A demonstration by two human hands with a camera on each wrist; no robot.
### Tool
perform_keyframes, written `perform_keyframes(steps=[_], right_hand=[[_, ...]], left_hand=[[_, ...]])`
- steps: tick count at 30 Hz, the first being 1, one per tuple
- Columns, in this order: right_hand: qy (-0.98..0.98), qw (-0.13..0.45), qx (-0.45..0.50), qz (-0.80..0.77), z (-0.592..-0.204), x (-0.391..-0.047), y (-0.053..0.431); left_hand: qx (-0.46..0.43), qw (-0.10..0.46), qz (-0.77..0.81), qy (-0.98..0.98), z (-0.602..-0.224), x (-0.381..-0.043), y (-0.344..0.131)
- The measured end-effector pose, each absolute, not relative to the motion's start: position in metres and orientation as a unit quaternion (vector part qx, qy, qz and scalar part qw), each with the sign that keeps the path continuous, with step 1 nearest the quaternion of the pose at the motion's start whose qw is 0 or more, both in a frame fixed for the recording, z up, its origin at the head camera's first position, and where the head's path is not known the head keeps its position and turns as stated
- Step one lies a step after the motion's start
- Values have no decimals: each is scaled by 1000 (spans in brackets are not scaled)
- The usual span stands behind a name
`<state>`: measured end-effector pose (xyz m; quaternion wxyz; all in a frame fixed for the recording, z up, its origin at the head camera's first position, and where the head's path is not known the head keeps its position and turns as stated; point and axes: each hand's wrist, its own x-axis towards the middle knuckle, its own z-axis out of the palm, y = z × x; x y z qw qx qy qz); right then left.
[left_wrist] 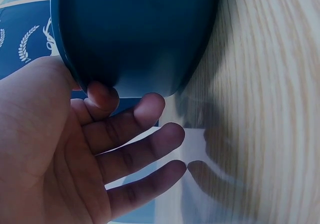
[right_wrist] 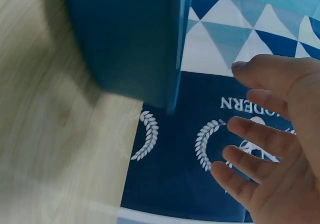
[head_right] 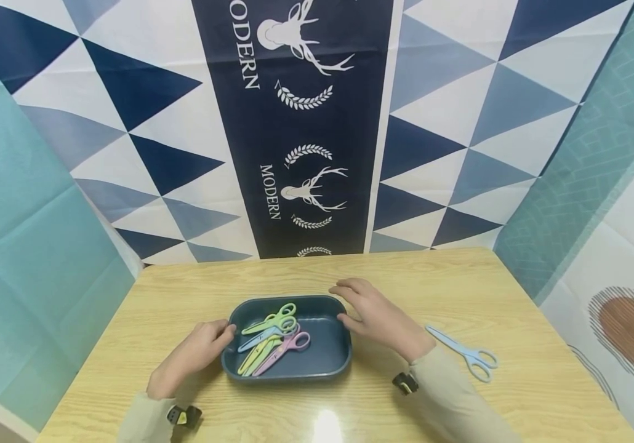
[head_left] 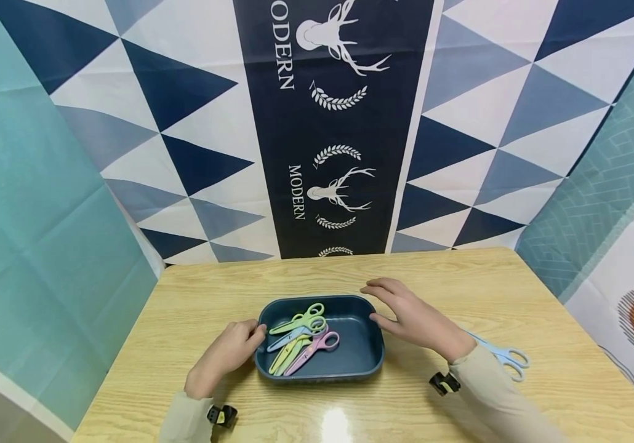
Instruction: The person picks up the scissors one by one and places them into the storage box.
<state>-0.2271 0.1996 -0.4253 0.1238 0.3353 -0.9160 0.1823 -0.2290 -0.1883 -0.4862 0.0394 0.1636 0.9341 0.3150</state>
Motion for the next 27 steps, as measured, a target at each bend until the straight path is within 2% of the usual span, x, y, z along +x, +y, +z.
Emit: perform_keyframes(steps=[6,21,27], right_hand=[[-916,139,329,185,-431,-220,216],[-940,95,243,221,-449,-209,246],[-945,96,222,222,-454,-203,262]], left_hand=[[164,35,317,934,-485,-229,-187],[167,34,317,933,-488,-230,-189],[164,34,313,935,-489,-230,-189]])
